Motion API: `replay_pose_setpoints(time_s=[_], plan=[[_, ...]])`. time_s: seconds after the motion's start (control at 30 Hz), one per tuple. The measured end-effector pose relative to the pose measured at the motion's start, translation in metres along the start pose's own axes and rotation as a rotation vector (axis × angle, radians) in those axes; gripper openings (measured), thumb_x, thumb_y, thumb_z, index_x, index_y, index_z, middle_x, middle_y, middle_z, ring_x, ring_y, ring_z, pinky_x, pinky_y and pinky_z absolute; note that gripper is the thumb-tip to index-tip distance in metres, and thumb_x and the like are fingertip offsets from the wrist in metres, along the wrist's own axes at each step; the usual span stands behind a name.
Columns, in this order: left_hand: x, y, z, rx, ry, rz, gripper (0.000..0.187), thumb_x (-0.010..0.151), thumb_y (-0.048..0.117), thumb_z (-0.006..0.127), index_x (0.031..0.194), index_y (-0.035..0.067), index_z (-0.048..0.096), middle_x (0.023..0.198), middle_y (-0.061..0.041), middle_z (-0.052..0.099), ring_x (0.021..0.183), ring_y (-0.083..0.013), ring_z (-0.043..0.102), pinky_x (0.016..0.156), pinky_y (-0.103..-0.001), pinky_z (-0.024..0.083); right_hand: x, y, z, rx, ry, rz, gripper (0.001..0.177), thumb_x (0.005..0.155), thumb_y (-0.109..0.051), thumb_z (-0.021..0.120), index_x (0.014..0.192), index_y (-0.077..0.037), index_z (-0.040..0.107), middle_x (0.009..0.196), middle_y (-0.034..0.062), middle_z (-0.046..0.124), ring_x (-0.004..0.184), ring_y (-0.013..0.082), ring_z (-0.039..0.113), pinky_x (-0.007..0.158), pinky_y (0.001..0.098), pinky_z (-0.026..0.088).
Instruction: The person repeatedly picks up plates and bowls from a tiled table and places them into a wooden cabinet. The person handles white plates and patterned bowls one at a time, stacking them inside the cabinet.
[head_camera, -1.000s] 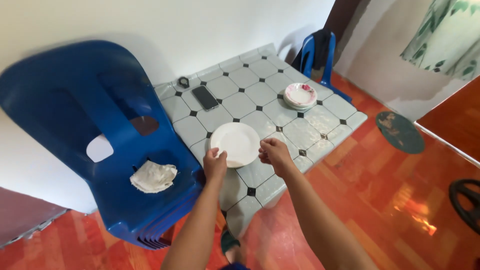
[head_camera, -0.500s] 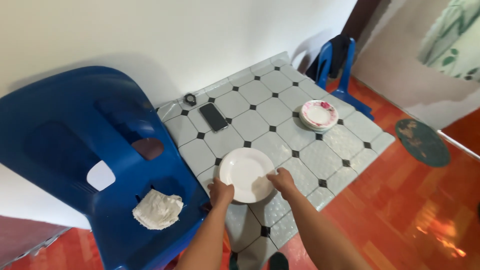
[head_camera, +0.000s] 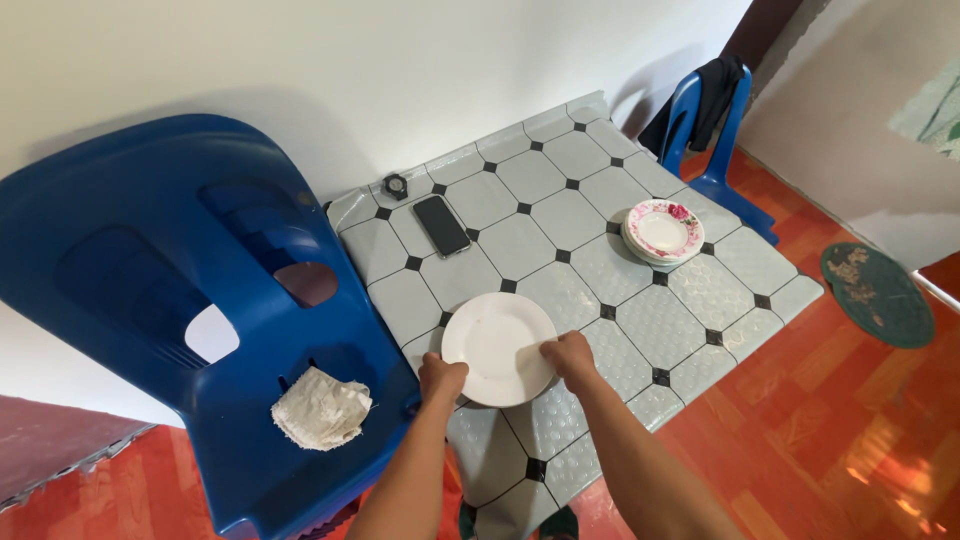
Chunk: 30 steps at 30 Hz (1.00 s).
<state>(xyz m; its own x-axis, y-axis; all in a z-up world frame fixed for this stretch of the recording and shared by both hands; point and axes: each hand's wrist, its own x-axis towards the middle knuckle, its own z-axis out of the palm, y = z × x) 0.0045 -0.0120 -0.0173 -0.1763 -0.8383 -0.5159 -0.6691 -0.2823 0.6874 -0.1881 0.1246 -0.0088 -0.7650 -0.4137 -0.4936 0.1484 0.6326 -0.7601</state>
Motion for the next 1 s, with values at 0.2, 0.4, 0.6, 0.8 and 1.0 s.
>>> replay_pose_setpoints(time_s=[0.2, 0.4, 0.6, 0.8, 1.0], plan=[[-0.001, 0.004, -0.005, -0.192, -0.088, -0.058, 0.056, 0.068, 0.007, 0.069, 0.123, -0.004, 0.060, 0.116, -0.022, 0.074, 0.104, -0.0342, 0.076, 0.088, -0.043, 0.061, 0.017, 0.006, 0.006, 0.203, -0.019, 0.070, 0.023, 0.079, -0.008, 0.072, 0.091, 0.012, 0.070, 0.080, 0.0184, 0.072, 0.065, 0.0280, 0.071, 0.053, 0.0389, 0.057], [0.007, -0.008, 0.002, -0.104, 0.006, 0.048, 0.062, 0.069, 0.008, 0.073, 0.128, 0.000, 0.056, 0.123, -0.022, 0.068, 0.113, -0.0342, 0.068, 0.097, -0.040, 0.055, 0.014, 0.009, 0.008, -0.117, 0.033, -0.013, 0.032, 0.077, -0.009, 0.067, 0.098, 0.015, 0.072, 0.088, 0.0268, 0.075, 0.071, 0.0333, 0.072, 0.056, 0.0418, 0.053], [-0.009, 0.011, -0.002, 0.098, 0.023, 0.010, 0.062, 0.074, 0.010, 0.073, 0.132, 0.009, 0.053, 0.135, -0.019, 0.052, 0.120, -0.0378, 0.059, 0.097, -0.044, 0.053, 0.031, 0.023, 0.013, -0.271, 0.168, -0.062, 0.041, 0.076, -0.017, 0.071, 0.109, 0.008, 0.068, 0.102, 0.0263, 0.075, 0.088, 0.0362, 0.074, 0.073, 0.0418, 0.057], [0.008, -0.002, 0.013, 0.007, 0.027, 0.060, 0.063, 0.074, 0.007, 0.069, 0.135, 0.001, 0.050, 0.129, -0.023, 0.063, 0.118, -0.0379, 0.065, 0.100, -0.042, 0.054, -0.010, -0.026, 0.005, -0.401, 0.131, 0.004, 0.042, 0.080, -0.019, 0.067, 0.113, 0.006, 0.067, 0.108, 0.0240, 0.073, 0.092, 0.0377, 0.076, 0.077, 0.0458, 0.062], [0.002, 0.009, 0.008, 0.075, 0.029, 0.049, 0.065, 0.075, 0.011, 0.073, 0.134, 0.000, 0.049, 0.130, -0.024, 0.060, 0.120, -0.0382, 0.063, 0.100, -0.042, 0.054, 0.023, 0.004, 0.010, -0.468, 0.148, -0.103, 0.045, 0.077, -0.023, 0.075, 0.110, 0.007, 0.068, 0.105, 0.0258, 0.074, 0.090, 0.0365, 0.074, 0.077, 0.0437, 0.060]])
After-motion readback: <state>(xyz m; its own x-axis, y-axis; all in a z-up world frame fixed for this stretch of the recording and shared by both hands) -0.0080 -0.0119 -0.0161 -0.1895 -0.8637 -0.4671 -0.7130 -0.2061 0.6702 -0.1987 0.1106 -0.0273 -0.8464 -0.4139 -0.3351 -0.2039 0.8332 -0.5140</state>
